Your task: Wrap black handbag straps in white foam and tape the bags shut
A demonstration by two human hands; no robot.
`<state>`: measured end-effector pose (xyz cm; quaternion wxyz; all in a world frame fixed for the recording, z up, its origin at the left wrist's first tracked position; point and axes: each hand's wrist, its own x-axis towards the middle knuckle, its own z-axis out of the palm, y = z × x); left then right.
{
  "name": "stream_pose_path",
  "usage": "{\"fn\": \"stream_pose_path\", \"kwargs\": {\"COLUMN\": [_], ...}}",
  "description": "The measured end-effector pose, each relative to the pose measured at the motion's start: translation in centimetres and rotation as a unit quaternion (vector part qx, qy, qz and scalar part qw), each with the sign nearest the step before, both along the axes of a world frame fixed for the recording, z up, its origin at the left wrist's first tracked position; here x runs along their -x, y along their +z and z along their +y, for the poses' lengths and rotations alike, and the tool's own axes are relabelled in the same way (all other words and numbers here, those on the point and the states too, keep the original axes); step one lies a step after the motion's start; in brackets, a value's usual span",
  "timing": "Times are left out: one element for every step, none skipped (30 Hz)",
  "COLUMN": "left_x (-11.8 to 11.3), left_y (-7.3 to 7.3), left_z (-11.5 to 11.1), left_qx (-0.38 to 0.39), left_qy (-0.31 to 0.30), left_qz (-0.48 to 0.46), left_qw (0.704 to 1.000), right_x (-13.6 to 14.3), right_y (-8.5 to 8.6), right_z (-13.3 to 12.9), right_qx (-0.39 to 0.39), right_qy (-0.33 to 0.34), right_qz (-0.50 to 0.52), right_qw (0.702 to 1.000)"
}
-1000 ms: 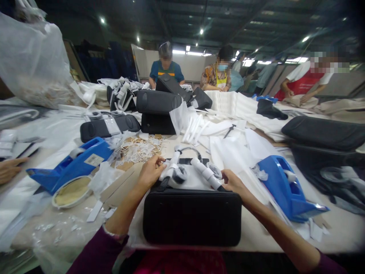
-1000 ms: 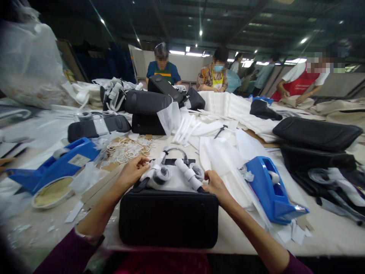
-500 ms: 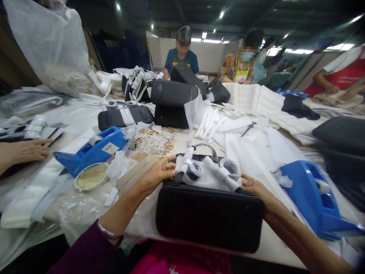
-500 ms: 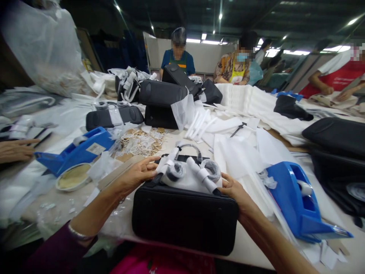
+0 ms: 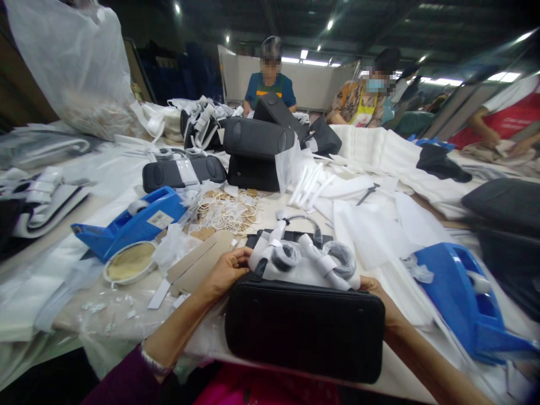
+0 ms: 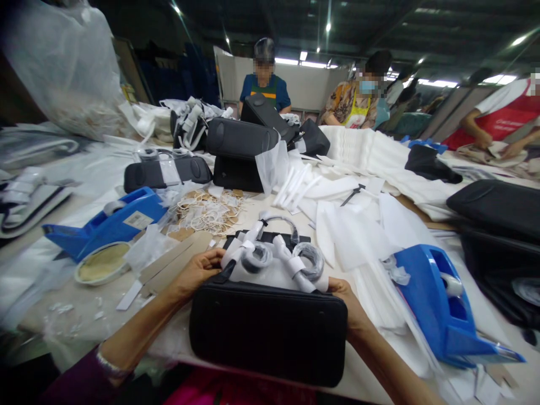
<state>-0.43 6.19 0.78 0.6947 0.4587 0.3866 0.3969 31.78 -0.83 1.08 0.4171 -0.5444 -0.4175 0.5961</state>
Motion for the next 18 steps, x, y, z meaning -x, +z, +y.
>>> {"fn": "stream_pose_path", "kwargs": {"left_x": [0.0,0.0,0.0,0.1,0.3,0.6,0.9,1.3,1.7,2.1,2.3,2.4,2.3,2.0,1.6,1.2,0.7,0.3], "left_y": [-0.2,-0.3,-0.3,-0.3,-0.1,0.2,0.6,1.1,1.6,2.0,2.4,2.7,2.9,2.9,2.9,2.7,2.4,2.1], "left_z": [-0.2,-0.5,-0.7,-0.9,-1.0,-1.0,-0.9,-0.7,-0.5,-0.2,0.0,0.2,0.4,0.4,0.3,0.2,0.1,-0.1], "left_qx": [-0.008,-0.016,-0.023,-0.030,-0.038,-0.046,-0.052,-0.056,-0.055,-0.050,-0.040,-0.029,-0.017,-0.004,0.008,0.020,0.031,0.041], "left_qy": [-0.005,-0.012,-0.021,-0.032,-0.041,-0.053,-0.067,-0.086,-0.109,-0.129,-0.143,-0.145,-0.139,-0.130,-0.121,-0.116,-0.111,-0.104], "left_qz": [0.007,0.016,0.025,0.033,0.042,0.055,0.073,0.092,0.108,0.118,0.118,0.107,0.091,0.073,0.056,0.039,0.023,0.008], "left_qw": [1.000,1.000,0.999,0.999,0.998,0.996,0.994,0.990,0.987,0.983,0.982,0.983,0.986,0.989,0.991,0.992,0.993,0.994], "right_x": [-0.2,-0.5,-0.7,-0.9,-1.2,-1.4,-1.7,-2.0,-2.3,-2.5,-2.8,-2.9,-3.0,-3.0,-2.9,-2.7,-2.4,-2.2], "right_y": [0.0,0.0,0.0,0.0,-0.1,-0.1,-0.1,-0.2,-0.2,-0.3,-0.2,-0.1,0.0,0.3,0.6,0.9,1.3,1.7], "right_z": [0.0,0.0,0.1,0.2,0.3,0.4,0.5,0.7,0.8,0.9,1.0,1.1,1.2,1.3,1.3,1.3,1.3,1.3], "right_qx": [-0.006,-0.013,-0.020,-0.029,-0.038,-0.045,-0.049,-0.045,-0.034,-0.019,-0.004,0.008,0.012,0.008,-0.003,-0.018,-0.036,-0.058], "right_qy": [0.027,0.053,0.074,0.092,0.108,0.122,0.133,0.143,0.154,0.165,0.176,0.189,0.203,0.217,0.228,0.236,0.243,0.244], "right_qz": [-0.007,-0.011,-0.015,-0.019,-0.024,-0.028,-0.033,-0.037,-0.040,-0.041,-0.042,-0.044,-0.047,-0.054,-0.066,-0.081,-0.098,-0.114], "right_qw": [1.000,0.998,0.997,0.995,0.993,0.991,0.989,0.988,0.987,0.985,0.984,0.981,0.978,0.975,0.971,0.968,0.965,0.961]}}
